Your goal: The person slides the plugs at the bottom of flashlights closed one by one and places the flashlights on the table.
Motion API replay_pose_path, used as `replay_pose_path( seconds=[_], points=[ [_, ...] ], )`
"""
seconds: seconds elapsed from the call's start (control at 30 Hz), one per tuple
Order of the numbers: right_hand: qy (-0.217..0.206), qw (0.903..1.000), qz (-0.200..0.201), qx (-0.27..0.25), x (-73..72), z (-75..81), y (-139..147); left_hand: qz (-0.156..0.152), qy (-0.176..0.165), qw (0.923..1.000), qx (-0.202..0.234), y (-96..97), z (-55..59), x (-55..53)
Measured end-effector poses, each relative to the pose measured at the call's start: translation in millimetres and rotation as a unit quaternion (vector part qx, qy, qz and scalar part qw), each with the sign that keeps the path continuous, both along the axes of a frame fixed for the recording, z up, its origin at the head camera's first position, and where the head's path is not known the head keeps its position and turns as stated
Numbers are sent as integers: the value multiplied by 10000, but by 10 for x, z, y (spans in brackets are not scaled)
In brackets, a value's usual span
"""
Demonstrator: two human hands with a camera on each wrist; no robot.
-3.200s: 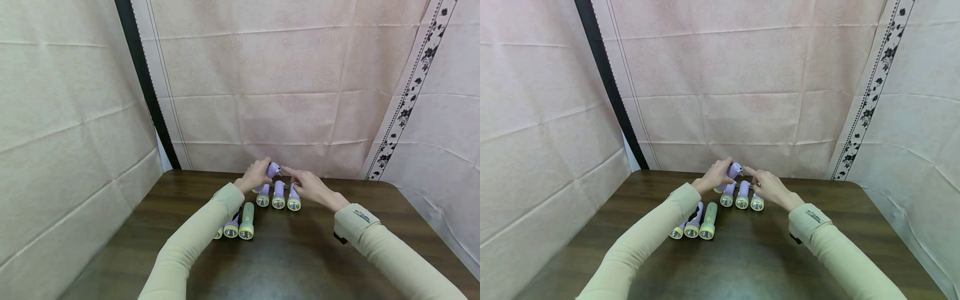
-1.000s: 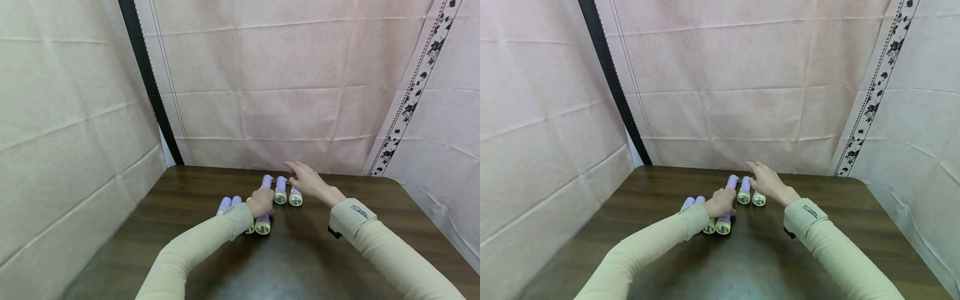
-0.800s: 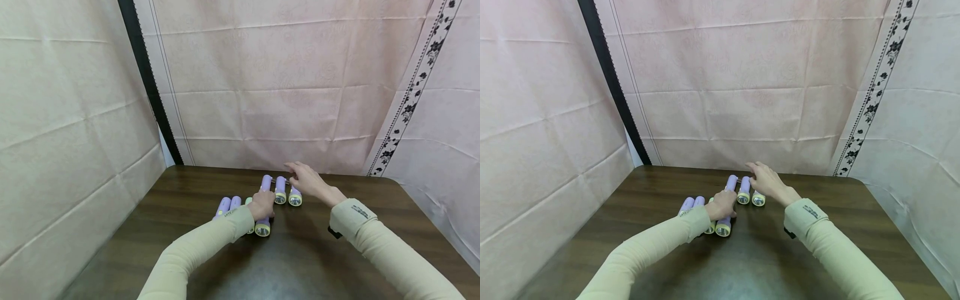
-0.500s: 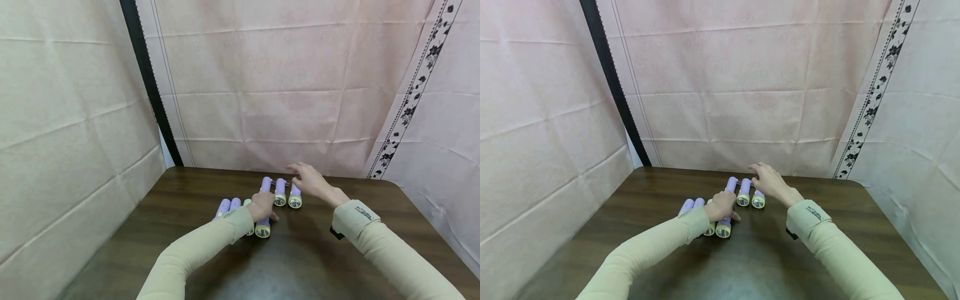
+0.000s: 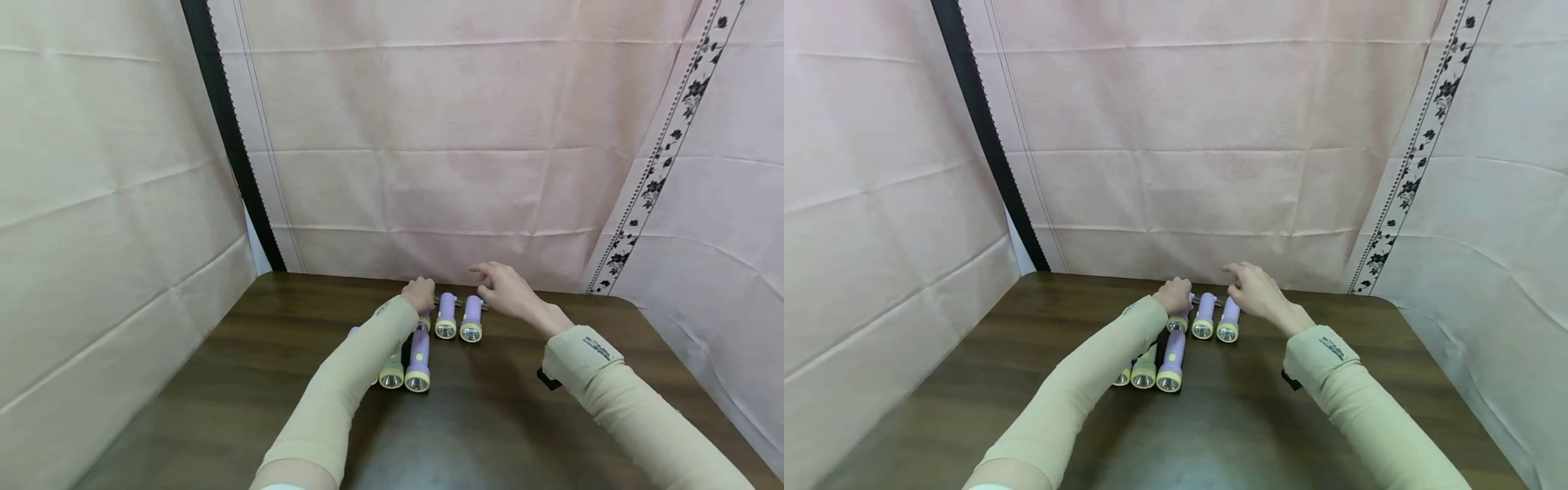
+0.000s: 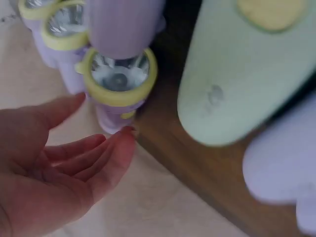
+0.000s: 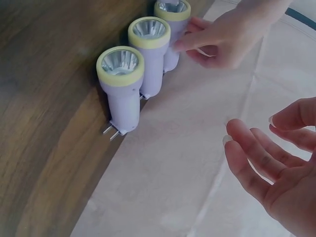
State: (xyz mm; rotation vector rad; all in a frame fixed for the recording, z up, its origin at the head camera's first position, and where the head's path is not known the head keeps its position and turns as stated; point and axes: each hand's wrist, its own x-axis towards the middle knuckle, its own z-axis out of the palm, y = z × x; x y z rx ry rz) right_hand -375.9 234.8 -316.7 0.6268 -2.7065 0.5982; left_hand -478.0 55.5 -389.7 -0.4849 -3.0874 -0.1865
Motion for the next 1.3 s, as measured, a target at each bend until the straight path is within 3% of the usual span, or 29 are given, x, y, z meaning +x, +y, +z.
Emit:
replay_pose_path(
  seconds=[0.17, 0.33, 0.5, 0.63, 0.87, 1.0, 1.1, 1.3],
  points=[
    [-57, 10000, 20, -9, 1, -1, -31, 651, -301, 9967, 390, -22, -143, -133],
    [-1, 10000, -34, 46, -5, -2, -28, 970, -369, 9926, 635, -76, -175, -134],
    [-45, 9999, -107, 97, -30, -47, -11, 850, -317, 9944, 547, -175, -129, -91],
    [-81, 9999, -81, 70, -45, -51, 2, 759, -32, 9957, 536, -250, -39, -78],
    [15, 9998, -178, 1, -64, 39, 156, 473, 326, 9946, 868, -375, 324, 20],
    [102, 9997, -230, -46, -64, 72, 268, 290, 511, 9936, 969, -495, 466, 98],
    [133, 9996, -214, -126, -51, 63, 337, 106, 599, 9931, 1006, -576, 470, 123],
    [179, 9995, -105, -255, -55, -117, 428, -406, 778, 9909, 1021, -632, 321, 144]
  ],
)
